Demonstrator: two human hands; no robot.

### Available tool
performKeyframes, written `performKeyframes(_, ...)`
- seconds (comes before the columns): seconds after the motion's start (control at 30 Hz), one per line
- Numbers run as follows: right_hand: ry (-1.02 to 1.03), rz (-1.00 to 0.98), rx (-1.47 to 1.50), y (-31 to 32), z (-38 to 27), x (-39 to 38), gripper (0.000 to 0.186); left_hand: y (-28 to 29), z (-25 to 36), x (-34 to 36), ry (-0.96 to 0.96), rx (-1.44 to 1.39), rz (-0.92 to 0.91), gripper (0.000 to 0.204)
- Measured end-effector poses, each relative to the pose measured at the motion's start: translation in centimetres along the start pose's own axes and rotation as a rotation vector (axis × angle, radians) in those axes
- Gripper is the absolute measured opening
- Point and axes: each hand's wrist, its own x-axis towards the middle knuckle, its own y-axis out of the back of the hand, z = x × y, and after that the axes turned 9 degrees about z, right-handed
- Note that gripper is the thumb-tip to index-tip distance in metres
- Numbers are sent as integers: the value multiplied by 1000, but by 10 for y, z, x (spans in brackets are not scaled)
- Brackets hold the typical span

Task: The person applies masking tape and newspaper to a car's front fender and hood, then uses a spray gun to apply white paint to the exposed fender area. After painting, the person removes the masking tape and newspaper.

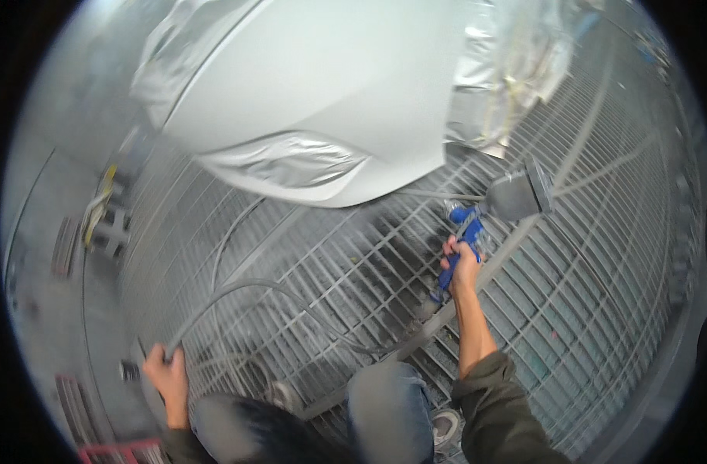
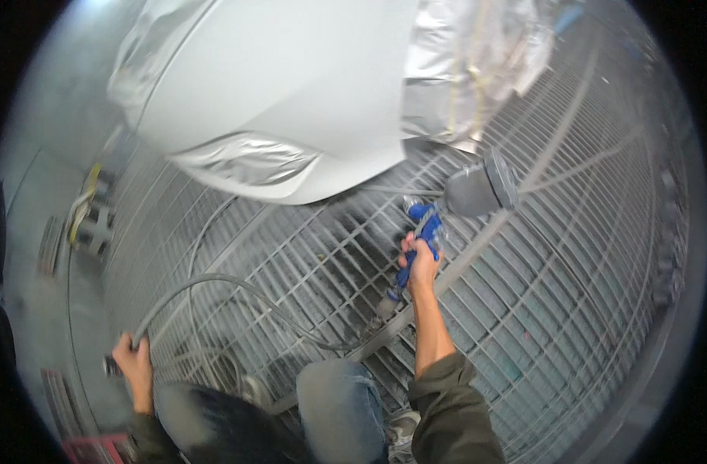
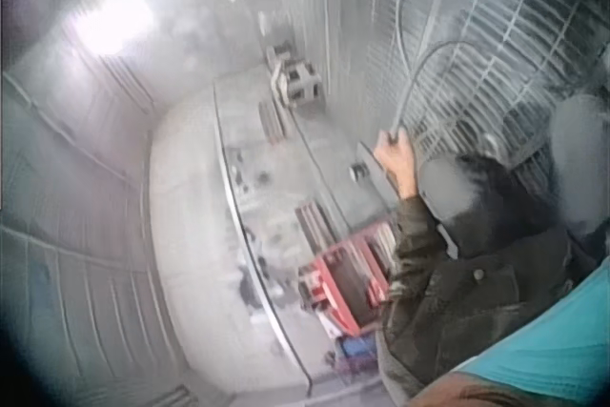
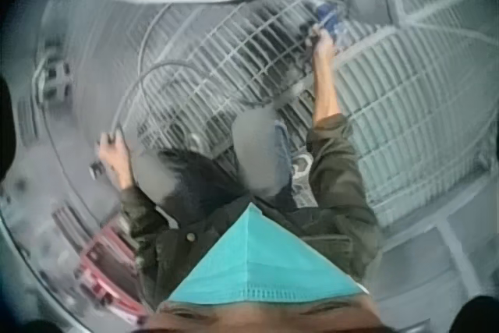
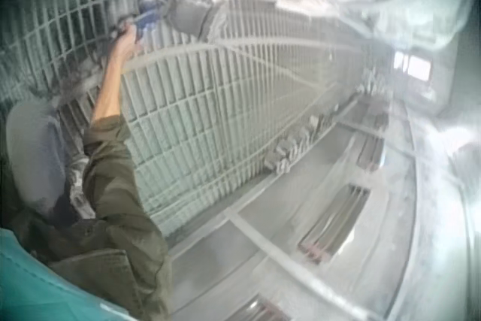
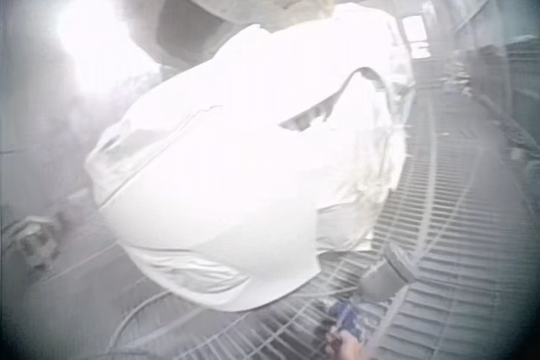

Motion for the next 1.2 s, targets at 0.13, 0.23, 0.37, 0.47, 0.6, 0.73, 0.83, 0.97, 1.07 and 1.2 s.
performKeyframes(0.13,-156,-198,-122,3,44,-65,14,2,-8,25,-80,79,-41,27)
performKeyframes(0.23,-262,-380,-133,-8,66,-115,31,-10,-18,35,-146,108,-8,32)
performKeyframes(0.37,-133,-521,-220,-27,64,-141,63,-38,-59,54,-206,65,5,35)
performKeyframes(0.47,-7,-325,-264,-36,48,-142,60,-74,-102,74,-278,-27,-6,35)
performKeyframes(0.6,162,-88,-284,-42,25,-148,53,-124,-163,109,-431,-128,-64,34)
performKeyframes(0.73,270,125,-245,-69,17,-190,44,-154,-207,169,-548,-269,-110,32)
performKeyframes(0.83,269,263,-257,-99,19,-228,37,-162,-235,214,-517,-366,-181,29)
performKeyframes(0.97,251,332,-155,-113,64,-241,44,-167,-259,259,-500,-393,-165,26)
performKeyframes(1.07,203,362,-43,-127,119,-231,47,-166,-277,274,-486,-387,-99,26)
performKeyframes(1.2,148,313,111,-137,170,-205,49,-153,-299,273,-367,-317,-94,22)
